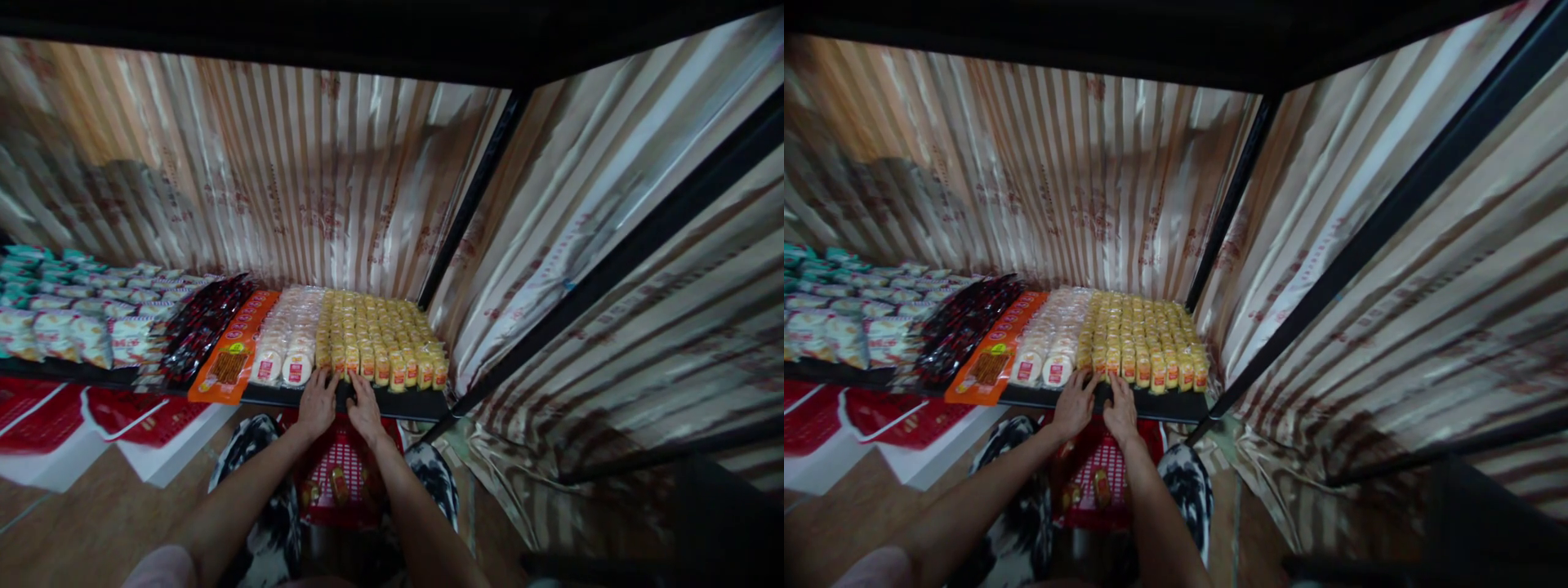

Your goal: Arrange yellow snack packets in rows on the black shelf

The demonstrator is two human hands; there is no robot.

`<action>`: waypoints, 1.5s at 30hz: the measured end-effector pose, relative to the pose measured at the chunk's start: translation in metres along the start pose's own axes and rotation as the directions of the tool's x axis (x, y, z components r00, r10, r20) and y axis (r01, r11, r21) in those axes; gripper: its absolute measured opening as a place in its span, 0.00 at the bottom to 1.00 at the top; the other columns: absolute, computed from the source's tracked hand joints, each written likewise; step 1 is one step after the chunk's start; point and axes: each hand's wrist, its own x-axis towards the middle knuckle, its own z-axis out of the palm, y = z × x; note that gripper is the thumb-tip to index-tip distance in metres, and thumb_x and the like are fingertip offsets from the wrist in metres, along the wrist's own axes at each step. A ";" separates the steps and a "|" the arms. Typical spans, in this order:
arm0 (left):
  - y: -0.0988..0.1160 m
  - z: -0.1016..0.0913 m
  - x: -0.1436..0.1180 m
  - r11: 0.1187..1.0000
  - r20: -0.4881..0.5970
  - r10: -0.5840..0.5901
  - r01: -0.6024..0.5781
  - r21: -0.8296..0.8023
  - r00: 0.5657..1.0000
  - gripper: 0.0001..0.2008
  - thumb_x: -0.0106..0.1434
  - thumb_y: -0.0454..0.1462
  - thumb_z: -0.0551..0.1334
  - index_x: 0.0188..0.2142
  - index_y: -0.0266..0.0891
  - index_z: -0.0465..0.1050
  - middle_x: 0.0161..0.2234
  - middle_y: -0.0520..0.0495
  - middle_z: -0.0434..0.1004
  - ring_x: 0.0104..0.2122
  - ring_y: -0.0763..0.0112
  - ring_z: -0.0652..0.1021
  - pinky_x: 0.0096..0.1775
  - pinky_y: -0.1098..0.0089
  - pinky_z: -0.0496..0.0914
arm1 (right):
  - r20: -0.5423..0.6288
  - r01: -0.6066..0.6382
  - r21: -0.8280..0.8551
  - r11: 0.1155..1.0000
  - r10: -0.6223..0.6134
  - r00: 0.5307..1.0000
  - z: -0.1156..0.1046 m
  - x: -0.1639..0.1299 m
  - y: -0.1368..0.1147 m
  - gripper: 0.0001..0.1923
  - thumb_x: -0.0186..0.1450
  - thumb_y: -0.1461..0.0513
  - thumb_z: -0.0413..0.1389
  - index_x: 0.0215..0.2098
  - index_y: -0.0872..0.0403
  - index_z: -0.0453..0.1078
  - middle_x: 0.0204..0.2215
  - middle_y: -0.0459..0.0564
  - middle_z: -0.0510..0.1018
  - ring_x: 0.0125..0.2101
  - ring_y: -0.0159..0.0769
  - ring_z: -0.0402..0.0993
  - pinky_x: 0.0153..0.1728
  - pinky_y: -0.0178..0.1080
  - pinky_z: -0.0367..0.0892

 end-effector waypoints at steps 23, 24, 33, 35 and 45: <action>-0.025 0.033 -0.001 0.998 -0.085 0.055 -0.056 -0.012 0.995 0.27 0.56 0.28 0.52 0.57 0.38 0.62 0.54 0.38 0.64 0.54 0.56 0.64 0.53 0.56 0.62 | 0.049 -0.038 -0.008 0.999 0.039 0.998 -0.005 0.002 -0.003 0.37 0.54 0.69 0.50 0.61 0.46 0.54 0.51 0.47 0.69 0.50 0.39 0.63 0.53 0.44 0.60; -0.025 0.033 0.000 0.999 -0.080 0.049 -0.051 -0.016 0.996 0.27 0.56 0.28 0.52 0.57 0.38 0.61 0.54 0.38 0.64 0.54 0.56 0.64 0.53 0.56 0.62 | 0.046 -0.036 -0.012 0.999 0.037 0.998 -0.005 0.003 -0.002 0.37 0.54 0.69 0.50 0.61 0.45 0.53 0.51 0.47 0.69 0.51 0.39 0.63 0.54 0.44 0.60; -0.022 0.031 0.003 0.999 -0.076 0.022 -0.025 -0.035 0.997 0.25 0.58 0.29 0.51 0.55 0.38 0.63 0.53 0.38 0.66 0.53 0.57 0.66 0.52 0.56 0.63 | 0.086 -0.046 -0.006 0.999 0.046 0.995 -0.001 0.005 0.002 0.39 0.53 0.68 0.51 0.63 0.48 0.51 0.51 0.49 0.69 0.51 0.41 0.61 0.55 0.45 0.57; -0.022 0.031 0.003 0.999 -0.086 0.026 -0.028 -0.019 0.996 0.24 0.58 0.29 0.51 0.55 0.37 0.64 0.53 0.38 0.67 0.53 0.58 0.66 0.52 0.58 0.63 | 0.096 -0.036 0.013 0.999 0.035 0.995 -0.002 0.005 0.002 0.38 0.54 0.67 0.50 0.63 0.49 0.51 0.52 0.49 0.68 0.52 0.41 0.61 0.55 0.45 0.57; -0.023 0.031 -0.001 0.998 -0.079 0.050 -0.052 -0.023 0.996 0.24 0.58 0.28 0.50 0.54 0.34 0.63 0.53 0.38 0.65 0.54 0.57 0.64 0.55 0.58 0.61 | 0.054 -0.088 0.120 0.989 0.082 0.995 -0.001 0.002 -0.001 0.37 0.52 0.69 0.51 0.60 0.45 0.56 0.49 0.46 0.71 0.49 0.39 0.63 0.51 0.44 0.62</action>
